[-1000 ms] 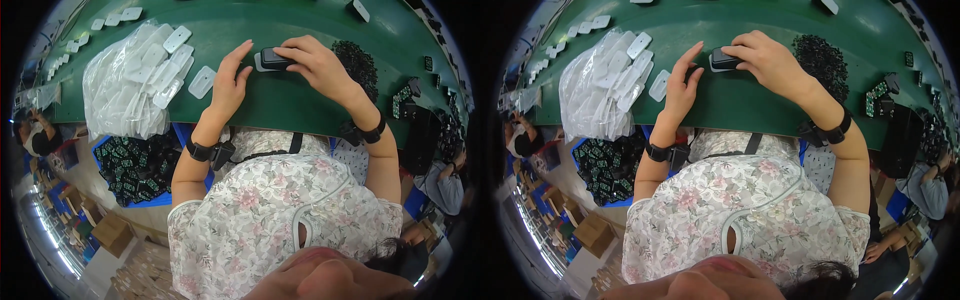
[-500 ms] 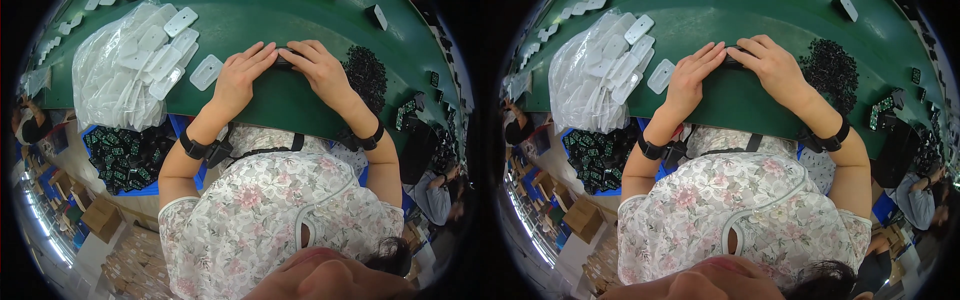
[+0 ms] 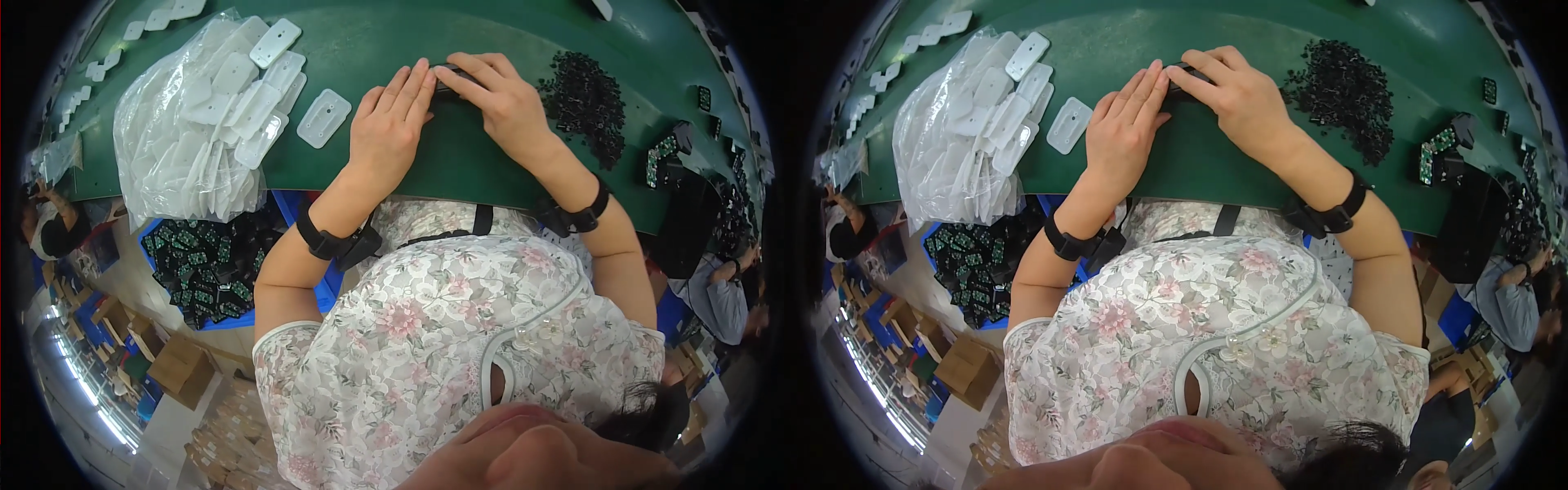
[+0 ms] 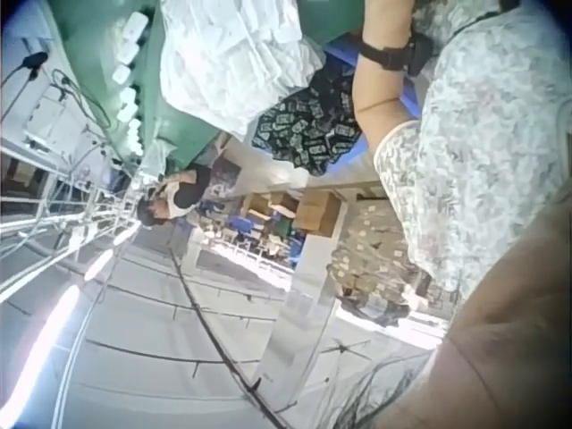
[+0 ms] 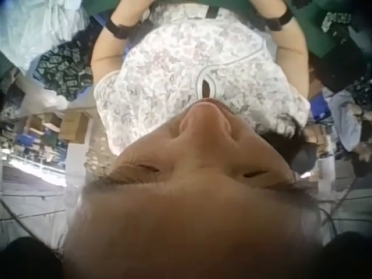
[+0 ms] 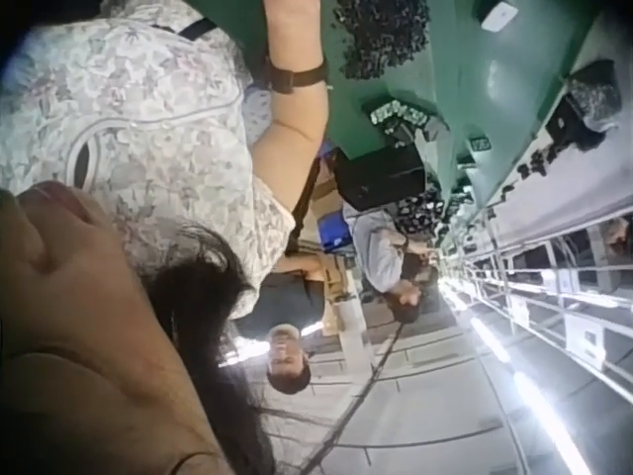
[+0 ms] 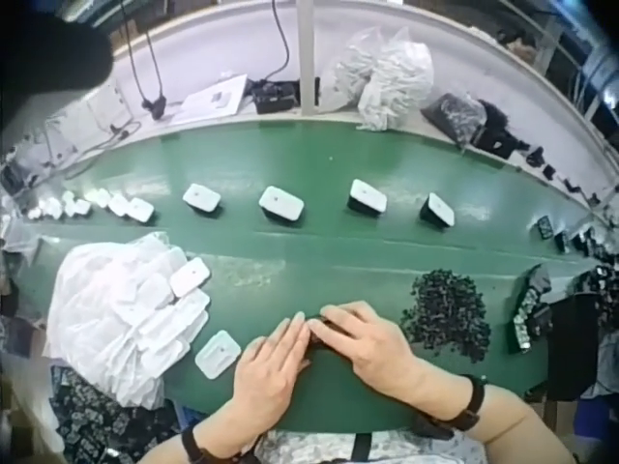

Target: Assembling electronic circuit boards into plastic housings on a production line.

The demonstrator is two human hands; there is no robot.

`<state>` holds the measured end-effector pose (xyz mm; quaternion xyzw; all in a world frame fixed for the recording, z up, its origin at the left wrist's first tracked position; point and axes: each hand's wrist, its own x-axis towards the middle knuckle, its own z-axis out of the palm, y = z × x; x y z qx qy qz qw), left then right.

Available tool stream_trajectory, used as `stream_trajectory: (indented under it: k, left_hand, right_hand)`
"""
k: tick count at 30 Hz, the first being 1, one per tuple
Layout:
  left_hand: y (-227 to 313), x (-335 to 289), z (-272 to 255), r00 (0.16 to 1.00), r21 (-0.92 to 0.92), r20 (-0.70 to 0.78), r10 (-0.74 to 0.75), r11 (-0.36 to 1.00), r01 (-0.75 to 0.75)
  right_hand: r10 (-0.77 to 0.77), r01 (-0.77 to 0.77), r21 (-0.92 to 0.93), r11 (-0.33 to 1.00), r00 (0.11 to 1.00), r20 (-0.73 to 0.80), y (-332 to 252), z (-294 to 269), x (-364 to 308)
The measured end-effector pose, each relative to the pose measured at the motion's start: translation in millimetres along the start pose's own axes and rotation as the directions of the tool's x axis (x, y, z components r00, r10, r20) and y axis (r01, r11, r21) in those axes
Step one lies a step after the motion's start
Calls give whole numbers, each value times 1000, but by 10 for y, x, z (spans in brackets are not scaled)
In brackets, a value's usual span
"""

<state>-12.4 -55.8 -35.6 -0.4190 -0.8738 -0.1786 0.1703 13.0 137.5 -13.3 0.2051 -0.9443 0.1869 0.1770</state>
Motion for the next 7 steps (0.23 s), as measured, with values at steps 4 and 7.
stream_trajectory:
  k: [4, 7]
  left_hand:
    - [-23, 23, 92, 1000, 71, -27, 16, 997, -14]
    - [-90, 16, 113, 1000, 66, -10, 25, 998, -24]
  right_hand:
    - [23, -24, -10, 1000, 998, -58, 40, 106, -2]
    - [18, -34, -95, 995, 986, -166, -25, 280, -38]
